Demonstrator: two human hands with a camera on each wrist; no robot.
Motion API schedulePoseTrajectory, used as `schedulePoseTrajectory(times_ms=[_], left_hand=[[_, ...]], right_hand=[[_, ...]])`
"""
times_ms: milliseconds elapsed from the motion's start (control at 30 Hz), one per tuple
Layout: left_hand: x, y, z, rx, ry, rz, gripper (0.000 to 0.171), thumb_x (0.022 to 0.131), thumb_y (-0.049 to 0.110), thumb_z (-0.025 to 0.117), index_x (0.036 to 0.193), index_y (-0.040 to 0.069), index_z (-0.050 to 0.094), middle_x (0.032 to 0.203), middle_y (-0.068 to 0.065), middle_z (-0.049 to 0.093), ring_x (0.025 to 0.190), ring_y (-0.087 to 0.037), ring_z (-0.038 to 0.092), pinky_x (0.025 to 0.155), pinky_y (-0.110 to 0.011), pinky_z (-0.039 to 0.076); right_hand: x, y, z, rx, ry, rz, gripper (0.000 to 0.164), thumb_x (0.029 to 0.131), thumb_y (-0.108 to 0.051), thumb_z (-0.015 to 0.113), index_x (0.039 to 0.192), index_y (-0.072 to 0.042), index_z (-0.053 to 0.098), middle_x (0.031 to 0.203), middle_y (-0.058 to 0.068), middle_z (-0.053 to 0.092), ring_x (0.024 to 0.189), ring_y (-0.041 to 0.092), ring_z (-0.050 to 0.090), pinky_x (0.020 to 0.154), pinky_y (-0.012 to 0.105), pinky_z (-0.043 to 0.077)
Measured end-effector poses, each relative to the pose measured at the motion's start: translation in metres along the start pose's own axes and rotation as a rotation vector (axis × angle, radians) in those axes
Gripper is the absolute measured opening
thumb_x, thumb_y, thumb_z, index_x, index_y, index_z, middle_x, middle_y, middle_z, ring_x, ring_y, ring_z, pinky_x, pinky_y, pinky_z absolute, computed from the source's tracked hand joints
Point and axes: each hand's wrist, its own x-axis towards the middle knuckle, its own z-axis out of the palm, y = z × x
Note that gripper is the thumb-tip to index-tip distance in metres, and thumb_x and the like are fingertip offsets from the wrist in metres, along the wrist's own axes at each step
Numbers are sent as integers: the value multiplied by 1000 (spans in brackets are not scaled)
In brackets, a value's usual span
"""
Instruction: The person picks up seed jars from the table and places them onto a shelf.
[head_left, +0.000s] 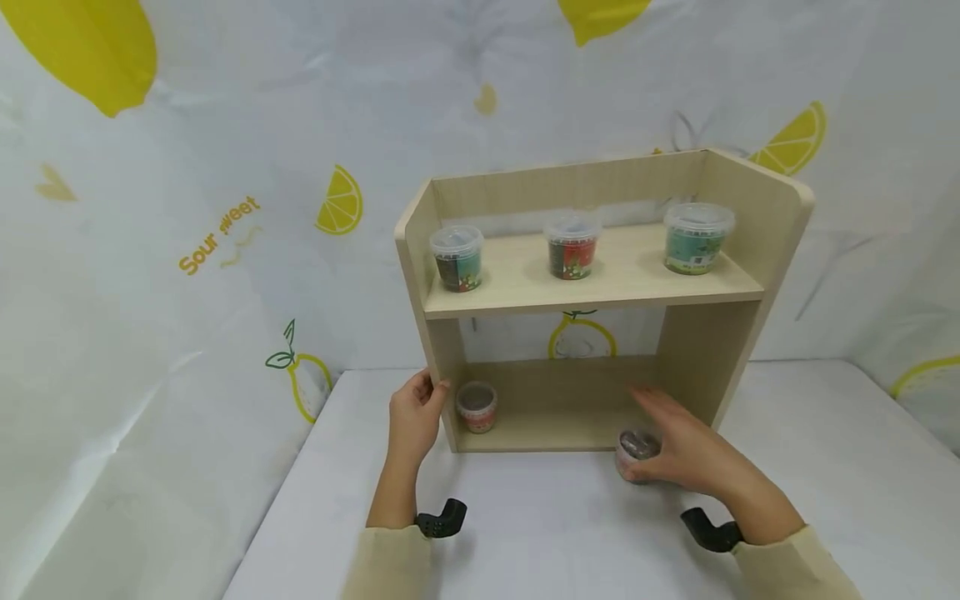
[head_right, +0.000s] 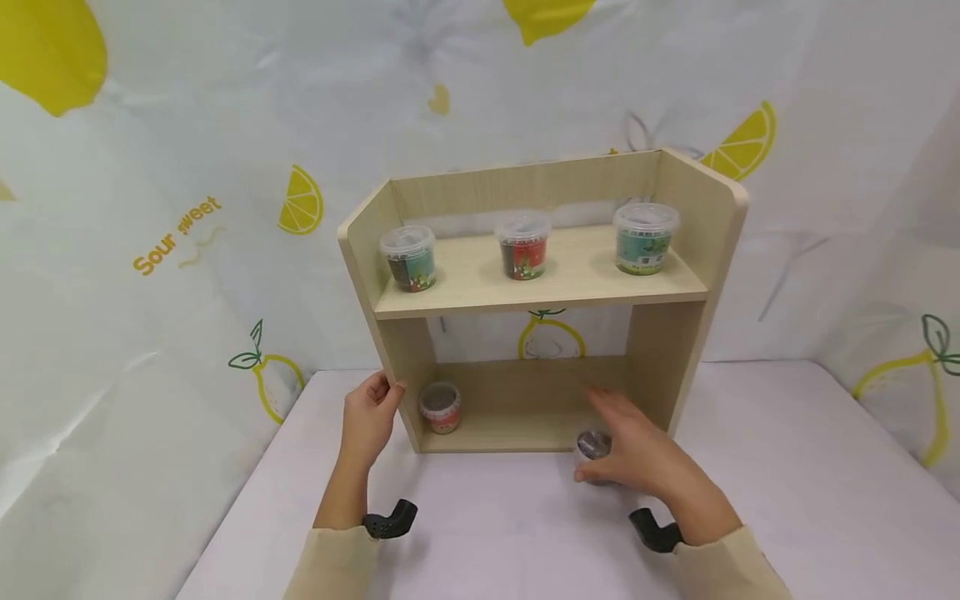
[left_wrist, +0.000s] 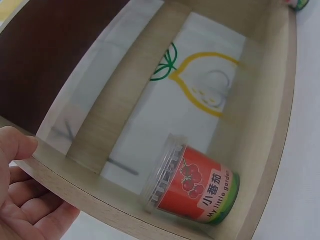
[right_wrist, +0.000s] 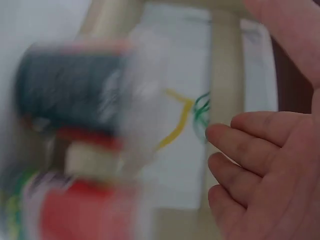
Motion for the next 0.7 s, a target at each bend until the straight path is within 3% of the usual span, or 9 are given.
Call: schedulePoseTrajectory(times_ms=[167, 333, 700], left_hand=[[0, 2, -1, 0, -2, -19, 35, 97, 7, 59, 125, -14, 58, 122, -29, 64, 115, -33, 64, 95, -41, 54], [-2, 1, 1, -2, -2, -38, 35, 97, 7, 59, 126, -13, 58, 123, -28, 64, 116, -33, 63, 95, -41, 54], [0, -2, 2, -29, 4, -25, 35, 97, 7, 59, 126, -12, 58, 125, -27, 63, 118, -34, 62, 96, -41, 53]], right_hand=[[-8, 24, 7, -12, 37, -6, 106, 60, -47, 91, 136, 12, 47, 136, 34, 50, 126, 53, 44, 99, 66, 41], [-10, 35, 18, -51, 56, -5, 90, 60, -47, 90, 127, 5, 60, 126, 25, 61, 115, 46, 57, 90, 59, 50], [-10, 38, 21, -76, 84, -17, 89, 57, -51, 90, 125, 1, 63, 120, 20, 65, 106, 37, 62, 82, 52, 53]])
